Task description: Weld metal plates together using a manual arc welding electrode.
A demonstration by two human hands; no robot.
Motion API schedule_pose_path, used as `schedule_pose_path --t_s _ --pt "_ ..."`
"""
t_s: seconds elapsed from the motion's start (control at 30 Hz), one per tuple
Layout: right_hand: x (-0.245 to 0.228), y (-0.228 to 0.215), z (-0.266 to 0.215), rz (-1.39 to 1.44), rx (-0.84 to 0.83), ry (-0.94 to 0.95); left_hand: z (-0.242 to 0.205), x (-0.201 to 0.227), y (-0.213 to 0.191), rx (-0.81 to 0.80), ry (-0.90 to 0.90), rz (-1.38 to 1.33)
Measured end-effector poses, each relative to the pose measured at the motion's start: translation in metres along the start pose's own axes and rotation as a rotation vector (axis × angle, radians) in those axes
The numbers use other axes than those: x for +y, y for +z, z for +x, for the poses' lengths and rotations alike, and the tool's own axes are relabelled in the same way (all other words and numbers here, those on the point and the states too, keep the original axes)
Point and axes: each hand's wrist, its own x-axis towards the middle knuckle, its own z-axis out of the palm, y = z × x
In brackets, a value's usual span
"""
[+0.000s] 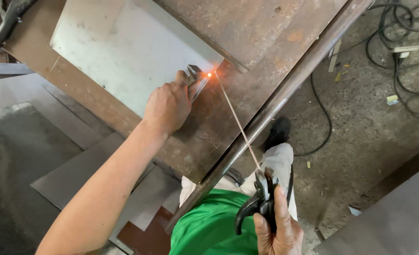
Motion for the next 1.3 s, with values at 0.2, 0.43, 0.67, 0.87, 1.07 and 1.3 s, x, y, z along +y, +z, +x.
schedule_pose_path --t_s 0.2,0.43,0.67,0.87,1.07,1.3 --pt "0.012 -0.002 -0.006 0.02 0.047 -0.021 -0.003 0.014 0.003 0.053 -0.044 -0.089" --pt "0.042 -0.026 -0.015 0.058 0.184 0.041 -0.003 0.022 0.014 0.096 -0.095 -0.105" --pt "-0.004 -0.045 0.081 0.061 0.133 0.188 -0.004 0.031 0.009 0.106 -0.087 -0.028" --pt "-0.02 -0.043 0.14 0.101 0.085 0.033 -0.002 0.041 0.002 0.085 -0.123 0.032" --pt "-0.013 -0.044 0.147 0.038 0.085 -0.142 -0.001 0.04 0.007 0.058 -0.147 0.109" --pt "-0.003 -0.041 0.14 0.118 0.003 -0.013 -0.001 0.04 0.007 0.065 -0.148 0.059"
